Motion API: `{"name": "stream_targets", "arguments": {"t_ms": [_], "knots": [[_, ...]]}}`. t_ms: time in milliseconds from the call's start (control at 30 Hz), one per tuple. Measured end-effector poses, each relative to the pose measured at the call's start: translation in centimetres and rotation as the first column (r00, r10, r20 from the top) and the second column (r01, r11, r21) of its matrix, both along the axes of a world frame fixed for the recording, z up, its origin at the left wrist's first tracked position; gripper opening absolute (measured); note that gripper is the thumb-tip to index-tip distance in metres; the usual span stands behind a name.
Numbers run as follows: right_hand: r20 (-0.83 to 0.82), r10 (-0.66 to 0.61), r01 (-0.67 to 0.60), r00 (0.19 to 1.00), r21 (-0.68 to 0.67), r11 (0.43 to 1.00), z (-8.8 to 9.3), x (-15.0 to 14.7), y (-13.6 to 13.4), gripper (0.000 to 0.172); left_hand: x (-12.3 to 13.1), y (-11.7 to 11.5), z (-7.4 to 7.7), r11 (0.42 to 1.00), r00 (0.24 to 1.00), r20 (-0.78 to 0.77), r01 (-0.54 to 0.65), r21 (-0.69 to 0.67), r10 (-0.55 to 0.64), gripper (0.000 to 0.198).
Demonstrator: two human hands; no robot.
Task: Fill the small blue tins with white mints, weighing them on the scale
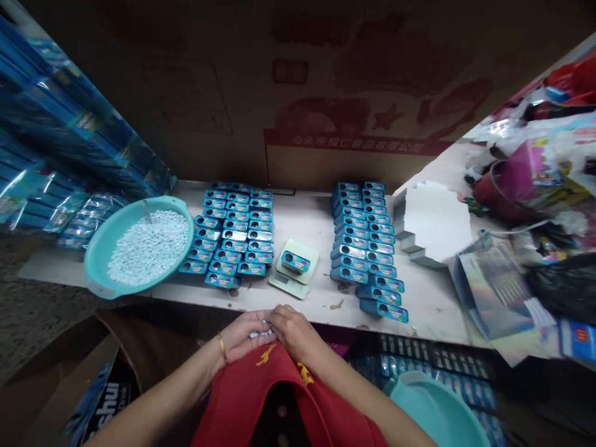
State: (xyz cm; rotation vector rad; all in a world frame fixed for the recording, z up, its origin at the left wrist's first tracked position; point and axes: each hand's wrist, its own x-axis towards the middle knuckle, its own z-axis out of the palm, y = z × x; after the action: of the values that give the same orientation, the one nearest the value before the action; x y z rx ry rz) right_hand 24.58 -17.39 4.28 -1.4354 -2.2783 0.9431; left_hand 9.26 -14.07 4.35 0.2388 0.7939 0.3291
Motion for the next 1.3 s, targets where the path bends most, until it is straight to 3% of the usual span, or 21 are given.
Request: {"name": "stream_targets", "arguments": {"t_ms": [233, 467, 533, 600, 633, 700, 767, 833, 900, 1000, 1067, 1100, 1167, 1233, 1300], "knots": [[0.069, -0.034, 0.034, 0.997, 0.007, 0.999, -0.6, -1.6, 0.6, 0.013, -1.2, 1.3, -0.6, 0.999, 1.0, 0.016, 0.018, -0.031, -0.017, 0.036], [-0.164, -0.102, 0.105, 0.981, 0.008, 0.994, -0.5, -2.8, 1.3, 0.021, -2.7, 2.5, -1.3, 0.996, 0.995, 0.095, 0.002, -0.094, 0.007, 0.033], [-0.261, -0.206, 0.22, 0.943, 0.025, 0.975, -0.3, -2.1, 1.5, 0.025, -3.1, 2.7, -1.4, 0.99, 0.995, 0.09, -0.036, -0.133, 0.048, 0.028], [-0.323, -0.434, 0.466, 0.841, 0.025, 0.884, -0.4, -0.6, 1.3, 0.024, -3.9, 3.3, -1.2, 0.973, 0.992, 0.066, -0.091, -0.21, 0.107, 0.022], [-0.33, -0.567, 0.602, 0.755, 0.007, 0.798, -0.7, 0.4, 1.2, 0.024, -4.6, 3.9, -1.0, 0.959, 0.987, 0.054, -0.13, -0.25, 0.148, 0.019], [-0.276, -0.746, 0.76, 0.607, -0.074, 0.646, -2.0, 2.8, 0.9, 0.027, -6.7, 5.8, 0.0, 0.924, 0.959, 0.027, -0.266, -0.274, 0.284, 0.015], [-0.193, -0.84, 0.828, 0.507, -0.161, 0.537, -3.9, 4.9, 0.9, 0.034, -9.8, 8.6, 1.4, 0.864, 0.879, -0.029, -0.473, -0.169, 0.476, 0.013], [-0.156, -0.893, 0.862, 0.423, -0.236, 0.449, -6.0, 6.3, 1.2, 0.042, -13.4, 11.7, 2.9, 0.75, 0.742, -0.115, -0.658, 0.064, 0.661, 0.014], [-0.17, -0.913, 0.874, 0.37, -0.271, 0.404, -7.8, 7.0, 1.8, 0.053, -16.7, 14.3, 4.0, 0.653, 0.605, -0.249, -0.677, 0.338, 0.756, 0.022], [-0.256, -0.894, 0.841, 0.367, -0.32, 0.437, -9.9, 6.8, 3.3, 0.071, -19.3, 16.0, 4.3, 0.588, 0.37, -0.46, -0.577, 0.567, 0.807, 0.037], [-0.322, -0.854, 0.798, 0.409, -0.328, 0.506, -10.6, 6.0, 4.5, 0.074, -18.8, 15.5, 3.8, 0.56, 0.297, -0.483, -0.559, 0.612, 0.824, 0.042], [-0.34, -0.83, 0.78, 0.441, -0.312, 0.542, -10.8, 5.6, 5.0, 0.073, -17.9, 14.8, 3.6, 0.562, 0.329, -0.459, -0.559, 0.61, 0.825, 0.04], [-0.34, -0.78, 0.748, 0.525, -0.253, 0.614, -10.6, 4.7, 6.1, 0.065, -15.2, 13.0, 3.1, 0.623, 0.511, -0.367, -0.545, 0.561, 0.777, 0.032], [-0.323, -0.752, 0.726, 0.575, -0.224, 0.65, -10.1, 4.2, 6.9, 0.053, -12.0, 11.2, 2.8, 0.756, 0.745, -0.231, -0.507, 0.414, 0.626, 0.027], [-0.322, -0.727, 0.707, 0.607, -0.2, 0.679, -9.0, 4.1, 7.3, 0.045, -8.6, 9.9, 2.3, 0.872, 0.878, -0.103, -0.439, 0.219, 0.468, 0.029]]}}
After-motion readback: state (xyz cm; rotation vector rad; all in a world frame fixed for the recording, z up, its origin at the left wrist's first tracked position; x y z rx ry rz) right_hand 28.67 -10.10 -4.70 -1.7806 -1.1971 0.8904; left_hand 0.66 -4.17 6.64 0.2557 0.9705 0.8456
